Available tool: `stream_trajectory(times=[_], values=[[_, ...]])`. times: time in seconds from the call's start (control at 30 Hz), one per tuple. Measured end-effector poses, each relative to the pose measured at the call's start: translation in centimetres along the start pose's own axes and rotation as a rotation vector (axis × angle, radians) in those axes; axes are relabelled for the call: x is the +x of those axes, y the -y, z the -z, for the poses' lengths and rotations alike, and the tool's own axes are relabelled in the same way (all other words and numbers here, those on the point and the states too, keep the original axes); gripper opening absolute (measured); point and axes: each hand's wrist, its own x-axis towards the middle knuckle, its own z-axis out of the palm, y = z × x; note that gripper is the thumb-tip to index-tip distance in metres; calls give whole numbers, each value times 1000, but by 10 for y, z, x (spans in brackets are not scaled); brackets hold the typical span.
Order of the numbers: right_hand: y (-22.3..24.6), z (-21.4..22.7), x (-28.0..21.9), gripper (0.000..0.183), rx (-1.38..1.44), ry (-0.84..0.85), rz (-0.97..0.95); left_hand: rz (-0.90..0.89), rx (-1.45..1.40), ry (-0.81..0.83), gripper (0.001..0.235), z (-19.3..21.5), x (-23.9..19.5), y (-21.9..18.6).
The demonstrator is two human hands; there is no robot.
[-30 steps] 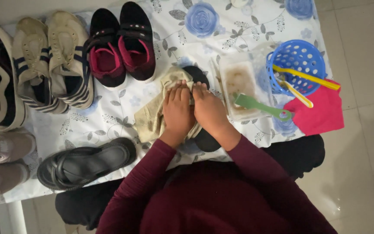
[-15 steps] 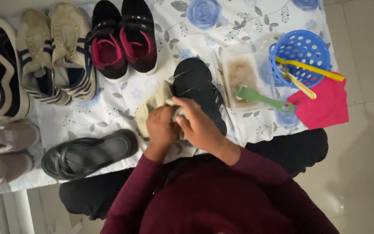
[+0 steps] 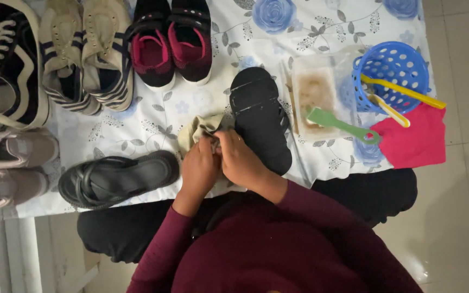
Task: The person scrubs a black slip-on shoe with a green brush and a cleaning solution, then wipes it with a cloth. They repeat this process on the same shoe multiple times.
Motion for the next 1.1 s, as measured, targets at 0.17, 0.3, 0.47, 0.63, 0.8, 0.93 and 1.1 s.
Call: stream_trajectory(times=[0.17,0.3,0.47,0.63,0.8,0.93,1.1], values=[[21,27,-1,42,-43,-62,6,31,-143,-43,54,16,3,-6],[16,40,-7,54,33,-177,22,27,-194,-125,73,44,15,-33],[-9,62,-15,50,24,-278,34,-129,-216,-162,60,60,33,-66],[-41,114,-44,44,-119,-330,-68,-250,-264,-55,62,47,47,-104],[-76,157,-94,41,-342,-370,-187,-414,-225,-10,60,18,59,-144],[-82,168,-120,44,-577,-299,-263,-411,-199,-10,61,-8,66,-166],[-88,163,-130,44,-694,-192,-301,-337,11,11,92,-47,71,-176]])
